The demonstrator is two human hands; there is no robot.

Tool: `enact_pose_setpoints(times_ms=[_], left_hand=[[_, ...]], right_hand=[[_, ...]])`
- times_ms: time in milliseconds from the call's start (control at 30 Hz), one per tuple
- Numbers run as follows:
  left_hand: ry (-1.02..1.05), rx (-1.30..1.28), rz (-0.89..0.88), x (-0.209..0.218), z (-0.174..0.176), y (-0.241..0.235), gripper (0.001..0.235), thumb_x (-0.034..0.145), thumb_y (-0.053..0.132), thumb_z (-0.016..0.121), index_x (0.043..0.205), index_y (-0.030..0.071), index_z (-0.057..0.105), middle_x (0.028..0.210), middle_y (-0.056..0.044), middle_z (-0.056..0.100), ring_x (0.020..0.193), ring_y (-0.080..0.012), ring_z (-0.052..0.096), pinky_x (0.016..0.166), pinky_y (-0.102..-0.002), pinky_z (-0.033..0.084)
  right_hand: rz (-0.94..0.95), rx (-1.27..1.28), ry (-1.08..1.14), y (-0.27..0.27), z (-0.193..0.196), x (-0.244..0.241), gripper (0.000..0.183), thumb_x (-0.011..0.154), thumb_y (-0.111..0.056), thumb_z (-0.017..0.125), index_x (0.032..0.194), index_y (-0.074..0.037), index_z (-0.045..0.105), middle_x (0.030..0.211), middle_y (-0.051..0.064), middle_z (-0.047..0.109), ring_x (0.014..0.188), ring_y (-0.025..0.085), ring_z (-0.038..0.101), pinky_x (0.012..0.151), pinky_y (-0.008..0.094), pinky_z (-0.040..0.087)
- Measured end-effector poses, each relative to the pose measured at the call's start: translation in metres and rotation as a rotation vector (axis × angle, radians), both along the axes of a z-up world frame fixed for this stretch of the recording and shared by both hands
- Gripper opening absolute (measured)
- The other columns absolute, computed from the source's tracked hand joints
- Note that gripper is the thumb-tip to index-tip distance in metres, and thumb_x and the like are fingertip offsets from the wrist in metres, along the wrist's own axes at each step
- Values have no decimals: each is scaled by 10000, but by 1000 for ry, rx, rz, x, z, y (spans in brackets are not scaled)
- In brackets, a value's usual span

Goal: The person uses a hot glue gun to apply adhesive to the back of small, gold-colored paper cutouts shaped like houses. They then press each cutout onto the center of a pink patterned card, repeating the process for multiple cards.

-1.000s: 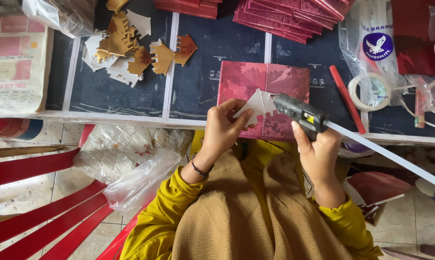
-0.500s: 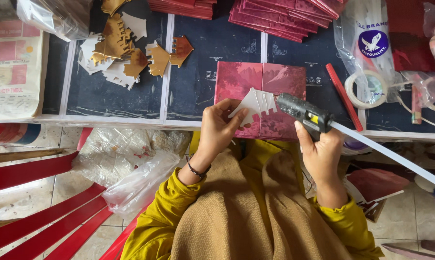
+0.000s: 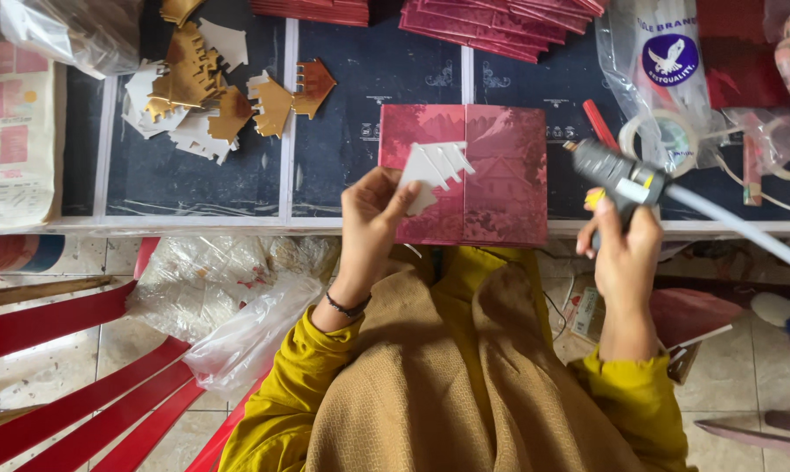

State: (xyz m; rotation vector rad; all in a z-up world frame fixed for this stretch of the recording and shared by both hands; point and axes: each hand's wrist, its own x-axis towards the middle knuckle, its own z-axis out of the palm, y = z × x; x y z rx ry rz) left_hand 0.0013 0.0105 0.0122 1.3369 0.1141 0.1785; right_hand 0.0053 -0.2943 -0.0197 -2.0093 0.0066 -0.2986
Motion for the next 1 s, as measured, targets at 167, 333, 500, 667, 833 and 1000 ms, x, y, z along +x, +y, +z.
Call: enact_pose_setpoints(times_ms=[167, 333, 500, 667, 833, 1000], left_hand=[[80, -137, 58, 7, -39, 13, 102, 925, 61, 786, 916, -14, 718, 789, -139, 722, 648, -107, 663, 522, -205, 564], [87, -238, 39, 2, -32, 10, 139, 930, 77, 764, 907, 2, 649, 864, -136, 736, 744, -162, 722, 647, -300, 670], [55, -267, -114, -4, -9, -24, 334, 991, 90, 668, 1242, -126, 626, 1197, -254, 715, 1055, -368, 736, 843, -422, 722], [-82, 220, -15, -6, -17, -58, 142, 942, 107, 709, 843, 14, 666, 603, -113, 556, 638, -96, 571, 457, -259, 402], [-152, 241, -115, -15, 3, -50, 174, 1011, 197, 630, 965, 36, 679, 737, -143, 687, 729, -192, 694, 590, -313, 548], [-198, 242, -110, -6, 12, -17, 214, 1050, 187, 558, 1032, 49, 721, 873, -142, 776, 827, -287, 789, 727, -400, 640]], right_hand=[[-253, 396, 299, -34, -74, 57, 293, 1165, -287, 533, 1057, -15, 550, 783, 184, 634, 494, 188, 661, 366, 309, 567], [-173, -400, -8, -82, -116, 59, 231, 1098, -220, 760, 1102, 6, 715, 859, 146, 636, 883, 298, 593, 741, 450, 492], [53, -369, -392, 38, 34, 2, 157, 1012, 95, 705, 1169, 92, 696, 1141, 251, 581, 994, 334, 577, 785, 391, 547], [250, -422, -544, 107, 28, -13, 437, 799, -80, 918, 1178, -5, 712, 1074, 142, 618, 877, 325, 709, 693, 445, 623], [133, -434, -651, 104, 11, -6, 168, 920, 2, 829, 1056, -30, 735, 998, 98, 675, 824, 300, 715, 700, 405, 593], [101, -136, -449, 78, 7, 26, 193, 982, -40, 865, 1084, 40, 721, 863, 143, 733, 671, 240, 701, 612, 339, 555]])
